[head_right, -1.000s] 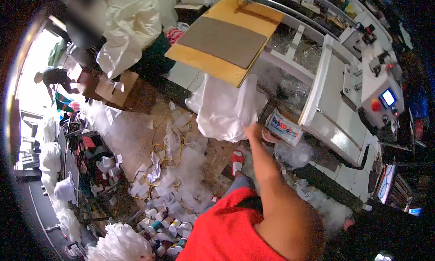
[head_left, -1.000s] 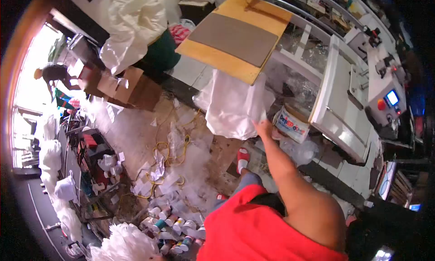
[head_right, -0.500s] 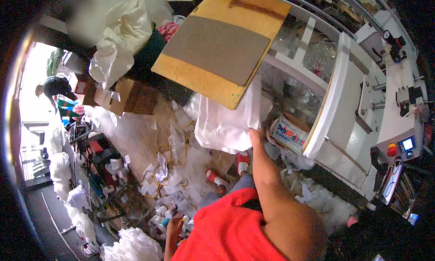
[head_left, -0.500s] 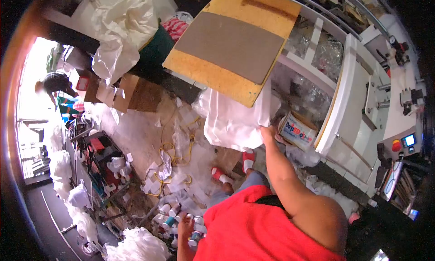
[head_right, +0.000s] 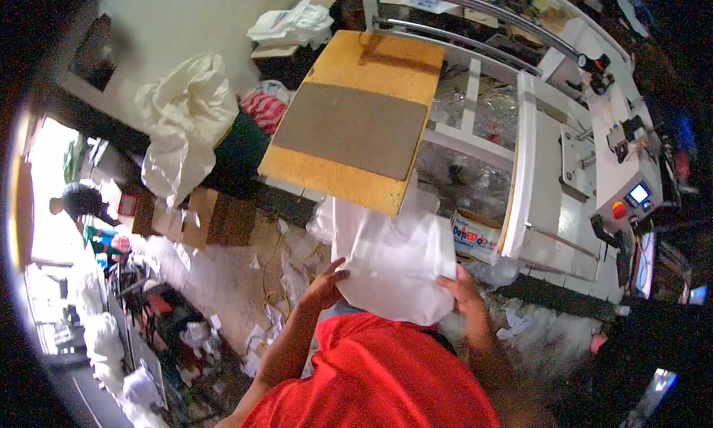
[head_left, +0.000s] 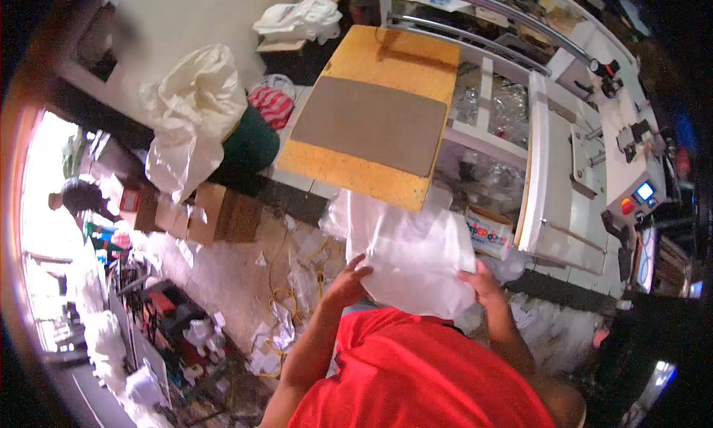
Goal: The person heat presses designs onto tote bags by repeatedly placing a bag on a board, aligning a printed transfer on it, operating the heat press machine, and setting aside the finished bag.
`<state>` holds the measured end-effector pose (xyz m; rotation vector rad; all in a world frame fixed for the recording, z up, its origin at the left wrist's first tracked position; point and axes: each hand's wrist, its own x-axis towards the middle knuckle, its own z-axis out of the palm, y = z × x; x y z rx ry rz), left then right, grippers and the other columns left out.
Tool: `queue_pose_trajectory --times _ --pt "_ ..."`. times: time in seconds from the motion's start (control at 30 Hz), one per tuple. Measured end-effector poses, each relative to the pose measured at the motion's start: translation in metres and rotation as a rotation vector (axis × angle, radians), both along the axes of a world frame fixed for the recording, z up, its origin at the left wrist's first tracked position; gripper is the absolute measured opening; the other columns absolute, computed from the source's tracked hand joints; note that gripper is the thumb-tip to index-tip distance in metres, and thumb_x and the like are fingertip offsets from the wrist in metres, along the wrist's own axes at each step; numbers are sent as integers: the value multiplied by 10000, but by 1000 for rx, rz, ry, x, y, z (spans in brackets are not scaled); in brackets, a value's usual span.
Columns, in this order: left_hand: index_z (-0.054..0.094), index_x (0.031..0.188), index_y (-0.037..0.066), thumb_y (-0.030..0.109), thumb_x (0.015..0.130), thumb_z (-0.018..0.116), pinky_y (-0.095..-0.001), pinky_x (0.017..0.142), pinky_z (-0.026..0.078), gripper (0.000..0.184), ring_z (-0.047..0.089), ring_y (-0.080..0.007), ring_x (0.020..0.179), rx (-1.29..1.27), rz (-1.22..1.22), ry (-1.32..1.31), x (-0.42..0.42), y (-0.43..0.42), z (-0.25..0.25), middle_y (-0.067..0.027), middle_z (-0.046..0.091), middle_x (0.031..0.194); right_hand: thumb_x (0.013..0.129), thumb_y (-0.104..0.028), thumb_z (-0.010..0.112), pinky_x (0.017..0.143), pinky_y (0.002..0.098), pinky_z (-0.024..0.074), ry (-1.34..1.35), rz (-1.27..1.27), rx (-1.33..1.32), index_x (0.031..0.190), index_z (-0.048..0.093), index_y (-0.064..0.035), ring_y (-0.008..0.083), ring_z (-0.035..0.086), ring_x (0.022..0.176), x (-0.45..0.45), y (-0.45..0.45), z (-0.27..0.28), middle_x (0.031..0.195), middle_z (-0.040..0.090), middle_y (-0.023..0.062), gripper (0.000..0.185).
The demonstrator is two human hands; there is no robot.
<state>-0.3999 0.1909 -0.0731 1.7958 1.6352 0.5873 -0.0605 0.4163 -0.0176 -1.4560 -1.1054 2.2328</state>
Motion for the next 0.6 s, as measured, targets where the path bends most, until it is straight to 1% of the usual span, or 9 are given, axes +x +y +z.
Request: queue_pose_trajectory --times 0.07,0.1,0.23,0.3,0.43,0.47,0.5,0.57,0.6 --pt "408 1493 151 188 896 680 -421 1021 465 657 527 -309 1261 -588 656 -1290 -12 41 113 -197 577 1322 772 -8 758 998 383 477 6 -58 183 1448 437 -24 252 602 1142 -9 -9 87 1285 615 126 748" --pt "408 1493 151 188 896 680 -421 1021 465 657 527 -309 1261 -588 612 -1287 -25 59 160 -197 577 1322 763 -30 771 978 373 485 -133 -137 431 1454 433 -39 236 607 1111 -14 -9 112 1261 622 124 769" --pt "489 1436 96 121 897 685 -332 946 479 574 578 -191 1124 -338 283 -589 -91 121 314 -110 615 1293 836 -153 725 942 320 489 -379 -227 862 1356 560 -76 191 610 1056 -66 7 277 1228 626 77 551" --pt "554 1354 85 108 886 694 -273 622 460 489 544 -88 738 288 217 -525 -132 168 334 -18 626 916 901 -226 674 976 302 448 -423 -281 1153 1305 609 -87 156 583 1086 -100 43 329 1226 630 56 433" --pt "530 1293 2 106 978 570 -266 764 492 334 562 -99 844 1135 288 -217 -179 205 493 -126 627 1015 982 -347 622 1008 292 434 -141 -613 1888 1282 624 -53 152 589 1132 -187 73 461 1216 663 75 420" --pt "489 1332 -11 105 1006 517 -258 832 483 347 574 -123 918 1231 409 -377 -179 196 513 -159 624 1105 1004 -302 594 941 310 474 55 -708 2102 1287 607 -25 170 623 1039 -204 74 482 1151 679 96 396" --pt "500 1335 2 255 1046 481 -329 838 504 385 576 -171 944 1582 405 -129 -186 198 536 -75 607 1083 1004 -302 594 941 310 474 52 -729 2113 1287 607 -25 170 623 1039 -219 73 485 1151 679 96 396" --pt "514 1309 -10 55 995 475 -290 703 475 323 571 -182 783 2055 407 158 -214 213 543 -144 626 1063 1010 -250 584 861 329 496 81 -823 2283 1261 599 0 178 629 945 -246 73 477 1096 686 105 354" --pt "548 1268 -6 40 965 491 -324 685 469 311 566 -232 746 1849 461 177 -236 223 517 -146 621 1025 1000 -251 597 835 322 488 224 -769 2175 1144 628 16 166 616 913 -262 90 450 1062 687 97 305"
